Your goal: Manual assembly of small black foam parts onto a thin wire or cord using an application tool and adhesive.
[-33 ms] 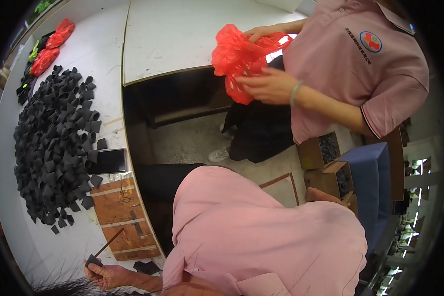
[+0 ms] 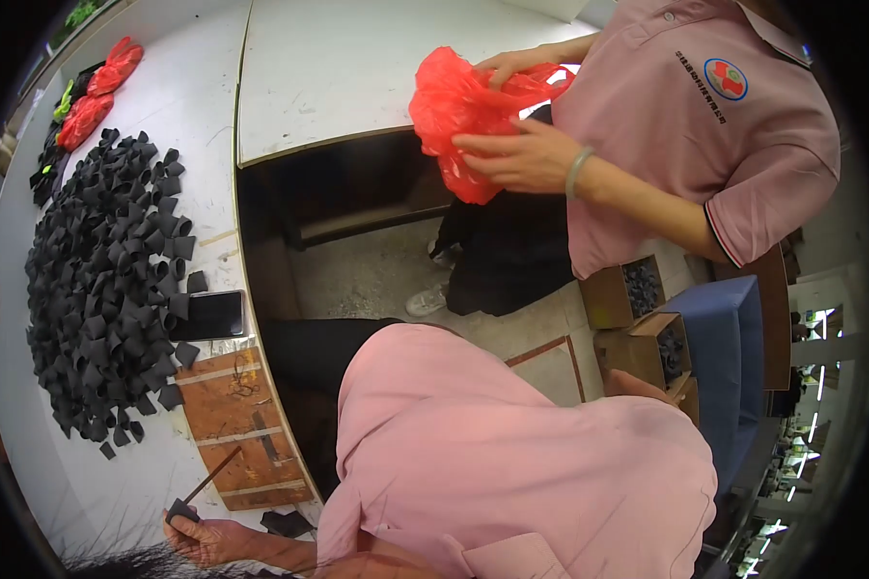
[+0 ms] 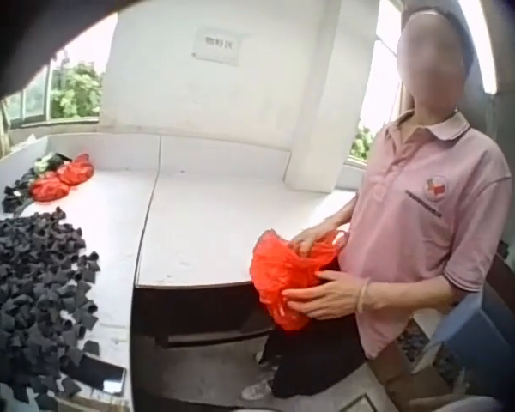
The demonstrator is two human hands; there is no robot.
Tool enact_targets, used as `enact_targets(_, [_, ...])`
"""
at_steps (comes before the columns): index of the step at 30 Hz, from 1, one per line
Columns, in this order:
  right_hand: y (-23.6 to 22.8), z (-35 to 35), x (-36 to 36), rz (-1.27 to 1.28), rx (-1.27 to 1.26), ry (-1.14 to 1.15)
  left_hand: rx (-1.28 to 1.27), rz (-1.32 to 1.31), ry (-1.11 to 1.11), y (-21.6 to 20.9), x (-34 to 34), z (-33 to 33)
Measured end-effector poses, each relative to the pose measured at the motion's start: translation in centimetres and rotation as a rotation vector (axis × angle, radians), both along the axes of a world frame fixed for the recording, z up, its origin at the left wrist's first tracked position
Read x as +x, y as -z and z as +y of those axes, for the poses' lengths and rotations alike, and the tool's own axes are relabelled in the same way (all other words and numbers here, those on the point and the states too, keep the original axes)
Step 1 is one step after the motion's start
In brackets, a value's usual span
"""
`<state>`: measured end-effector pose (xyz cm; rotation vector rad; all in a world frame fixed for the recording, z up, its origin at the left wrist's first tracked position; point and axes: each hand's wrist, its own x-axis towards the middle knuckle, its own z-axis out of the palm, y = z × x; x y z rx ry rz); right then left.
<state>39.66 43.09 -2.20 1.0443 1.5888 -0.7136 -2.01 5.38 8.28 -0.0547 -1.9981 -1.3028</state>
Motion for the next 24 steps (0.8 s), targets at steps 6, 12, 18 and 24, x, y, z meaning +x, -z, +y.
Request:
enact_targets(6, [1.0, 1.3, -1.5, 0.108, 0.1, 0.01, 0.133, -0.069, 0.029, 0.4, -0.1, 0.4])
enact_targets(12, [2.9, 7.0, -10.9, 0.252, 0.113, -0.279, 0.238, -0.201, 0.005, -0.7, 1.9, 1.0])
enact_targets(18, [6.6, 5.9, -23.5, 0.418, -0.004, -0.594, 0.381, -0.347, 0.148, -1.9, 2.5, 2.0])
enact_targets(24, [7.6, 3.0, -26.7, 0.551, -0.026, -0.621, 0.372, -0.385, 0.151, -1.3, 2.6, 1.3])
